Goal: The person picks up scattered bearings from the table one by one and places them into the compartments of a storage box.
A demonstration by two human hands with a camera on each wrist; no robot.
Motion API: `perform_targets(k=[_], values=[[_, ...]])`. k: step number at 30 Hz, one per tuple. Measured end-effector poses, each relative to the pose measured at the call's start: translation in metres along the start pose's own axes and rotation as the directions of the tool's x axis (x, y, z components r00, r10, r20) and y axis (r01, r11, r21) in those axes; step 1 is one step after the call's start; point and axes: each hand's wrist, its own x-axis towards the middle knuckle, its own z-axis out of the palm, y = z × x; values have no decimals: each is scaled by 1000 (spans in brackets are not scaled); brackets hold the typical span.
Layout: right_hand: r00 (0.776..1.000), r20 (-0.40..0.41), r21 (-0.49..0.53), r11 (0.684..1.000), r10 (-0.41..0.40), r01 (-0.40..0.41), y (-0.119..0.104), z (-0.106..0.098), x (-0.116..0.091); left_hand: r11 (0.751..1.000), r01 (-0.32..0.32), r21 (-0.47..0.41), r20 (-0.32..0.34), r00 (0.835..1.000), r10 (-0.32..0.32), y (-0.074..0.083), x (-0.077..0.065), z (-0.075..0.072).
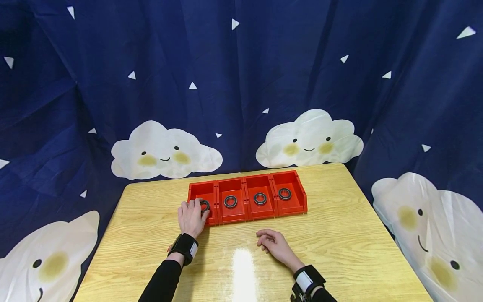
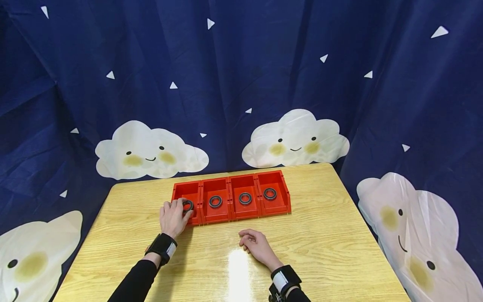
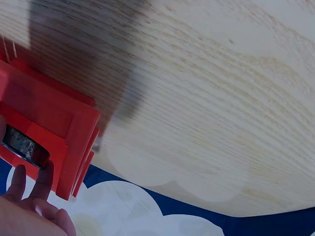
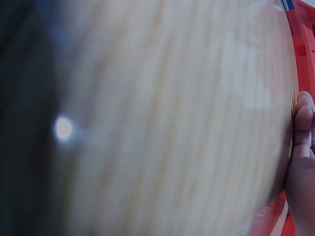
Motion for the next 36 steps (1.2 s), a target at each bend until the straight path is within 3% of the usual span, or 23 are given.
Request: perform_targets(k=[7,17,28,36], values=[[1000,7,24,1000,-9,9,2,0,-1,999,-8,49,62,998,4,2,0,2],[1000,-3,22,1000,-11,11,3,0,-1,1000,9,17,60,998,-10,0,1,5],[999,-37,27,1000,5,-4,2,3,-2,999,53,2,111,992,-53,2,1,4],[999,-49,36,999,-12,14,1,4,-5,998,66,-16,99,993,-64,4,1,5]])
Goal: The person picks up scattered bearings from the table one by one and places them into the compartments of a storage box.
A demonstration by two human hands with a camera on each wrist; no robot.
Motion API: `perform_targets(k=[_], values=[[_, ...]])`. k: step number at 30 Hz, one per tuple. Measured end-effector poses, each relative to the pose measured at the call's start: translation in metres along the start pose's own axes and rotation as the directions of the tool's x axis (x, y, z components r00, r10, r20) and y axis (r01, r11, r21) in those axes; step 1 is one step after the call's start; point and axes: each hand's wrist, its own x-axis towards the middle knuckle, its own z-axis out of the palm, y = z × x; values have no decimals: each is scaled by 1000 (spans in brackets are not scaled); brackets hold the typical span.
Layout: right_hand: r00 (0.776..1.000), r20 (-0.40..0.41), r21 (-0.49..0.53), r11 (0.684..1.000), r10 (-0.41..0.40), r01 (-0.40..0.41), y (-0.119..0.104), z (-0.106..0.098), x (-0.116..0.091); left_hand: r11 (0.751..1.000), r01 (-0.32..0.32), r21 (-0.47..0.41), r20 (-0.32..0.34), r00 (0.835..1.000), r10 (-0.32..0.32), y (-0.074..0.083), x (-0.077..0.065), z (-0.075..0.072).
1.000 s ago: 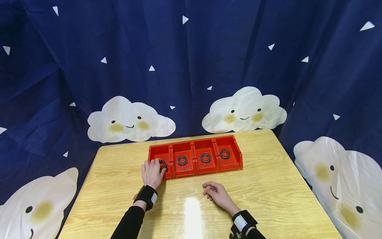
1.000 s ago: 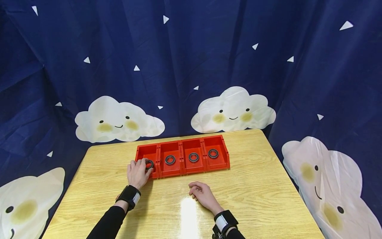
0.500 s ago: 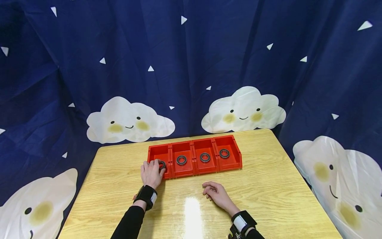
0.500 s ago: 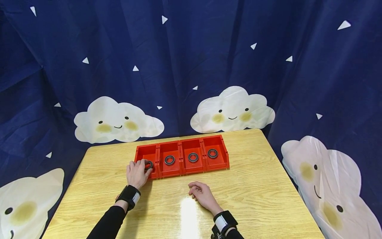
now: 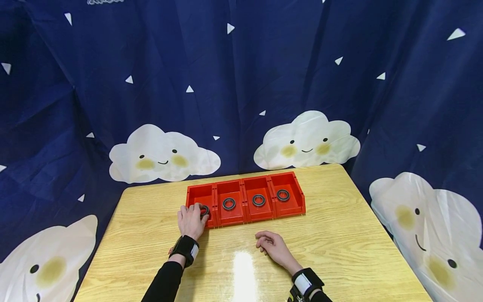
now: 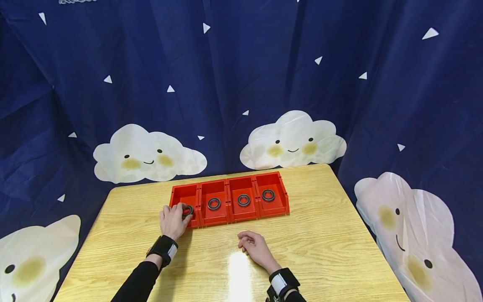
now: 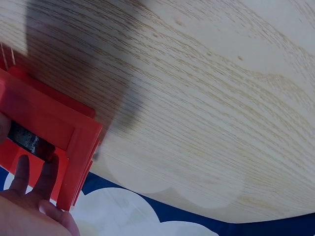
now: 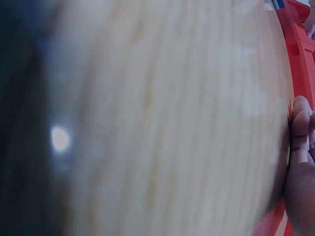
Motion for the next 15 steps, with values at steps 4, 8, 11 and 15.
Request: perform_targets(k=[4,8,11,15], values=[[1000,2,0,1000,-5,5,1,0,-1,1000,15,-20,3,1000,-15,0,-1,1],[1000,-3,-6,1000,2,-2,1,0,0,998,39,-42,17,999,-39,1,0,1],[1000,-4,-11,1000,0,0,0,0,0,997,53,-50,28,998,-52,3,1,0],[1000,-2,-24,1000,-4,4,0,0,0,996,67,-52,40,997,-65,5,3,-2]])
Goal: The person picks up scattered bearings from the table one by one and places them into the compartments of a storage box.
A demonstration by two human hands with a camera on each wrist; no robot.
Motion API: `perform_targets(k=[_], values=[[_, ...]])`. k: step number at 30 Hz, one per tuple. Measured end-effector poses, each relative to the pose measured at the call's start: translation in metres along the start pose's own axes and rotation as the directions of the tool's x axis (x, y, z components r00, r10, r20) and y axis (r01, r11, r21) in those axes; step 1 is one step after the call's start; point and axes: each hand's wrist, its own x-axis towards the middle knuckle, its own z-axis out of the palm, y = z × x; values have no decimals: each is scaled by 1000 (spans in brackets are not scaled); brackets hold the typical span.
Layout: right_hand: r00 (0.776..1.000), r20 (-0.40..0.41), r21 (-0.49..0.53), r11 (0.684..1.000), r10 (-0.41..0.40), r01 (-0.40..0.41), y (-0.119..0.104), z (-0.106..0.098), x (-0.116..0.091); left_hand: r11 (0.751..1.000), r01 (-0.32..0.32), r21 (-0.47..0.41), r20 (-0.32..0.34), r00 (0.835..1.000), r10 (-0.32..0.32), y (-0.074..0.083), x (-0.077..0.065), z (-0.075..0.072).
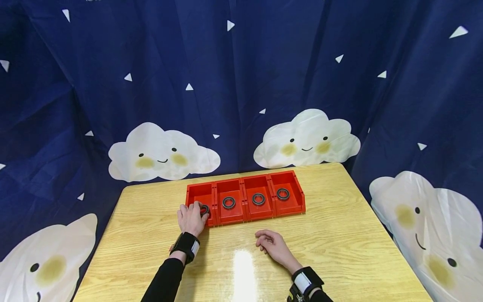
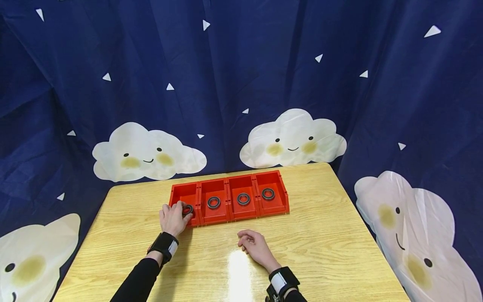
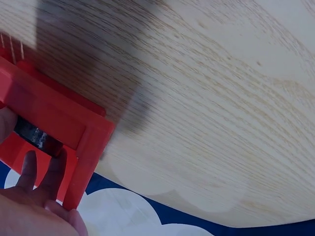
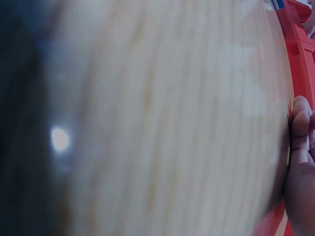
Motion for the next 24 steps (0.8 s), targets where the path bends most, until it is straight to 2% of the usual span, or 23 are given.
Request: perform_targets(k=[14,19,24], values=[[1000,5,29,999,-20,20,0,0,0,995,-14,94,-20,1000,16,1,5,2],[1000,0,10,1000,-6,6,2,-1,0,994,-22,110,-12,1000,24,3,6,2],[1000,1,8,1000,7,-7,2,-1,0,993,-13,118,26,1000,10,4,9,0]])
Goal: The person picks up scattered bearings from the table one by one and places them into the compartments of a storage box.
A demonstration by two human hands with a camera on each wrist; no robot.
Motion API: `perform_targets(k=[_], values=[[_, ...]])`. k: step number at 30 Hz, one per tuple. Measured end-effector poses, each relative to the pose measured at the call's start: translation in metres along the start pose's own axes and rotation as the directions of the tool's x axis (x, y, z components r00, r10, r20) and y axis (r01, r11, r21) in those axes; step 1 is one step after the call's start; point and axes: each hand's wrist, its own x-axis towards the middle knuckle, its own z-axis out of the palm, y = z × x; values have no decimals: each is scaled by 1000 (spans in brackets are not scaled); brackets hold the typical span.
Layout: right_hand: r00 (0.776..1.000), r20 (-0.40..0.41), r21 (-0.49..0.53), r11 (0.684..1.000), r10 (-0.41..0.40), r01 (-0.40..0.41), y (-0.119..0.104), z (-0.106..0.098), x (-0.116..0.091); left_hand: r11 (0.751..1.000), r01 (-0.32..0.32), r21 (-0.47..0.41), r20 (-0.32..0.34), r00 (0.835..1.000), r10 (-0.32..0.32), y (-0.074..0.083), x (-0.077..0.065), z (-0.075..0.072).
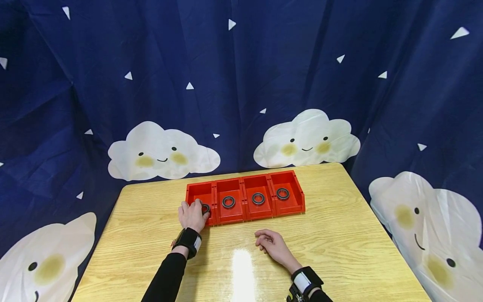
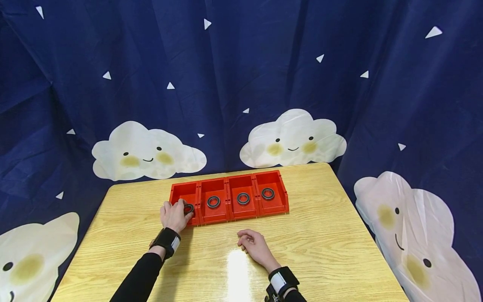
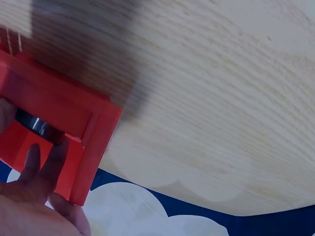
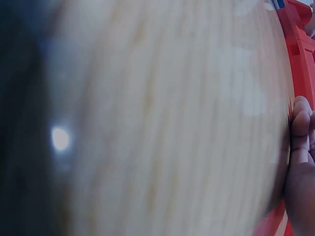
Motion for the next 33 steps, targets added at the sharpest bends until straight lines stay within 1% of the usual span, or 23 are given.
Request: perform_targets(k=[6,11,15,19,22,28,33], values=[[1000,-1,-1,1000,-30,30,1,0,0,1000,-1,28,60,998,-1,2,4,-4],[1000,-2,-10,1000,-11,11,0,0,0,999,2,48,88,996,-6,3,6,-6],[1000,-2,-11,1000,-2,2,-2,0,0,998,26,63,121,992,-33,7,7,-8],[1000,-2,-12,1000,0,0,-1,1,0,995,59,82,163,984,-71,10,10,-9],[1000,-2,-11,1000,4,-4,-1,1,0,993,68,99,185,979,-86,11,11,-8],[1000,-1,-2,1000,0,0,-2,0,0,992,66,112,188,978,-86,12,13,-6],[1000,4,-6,1000,-29,29,-1,-2,-1,992,57,115,172,982,-77,11,14,-4]])
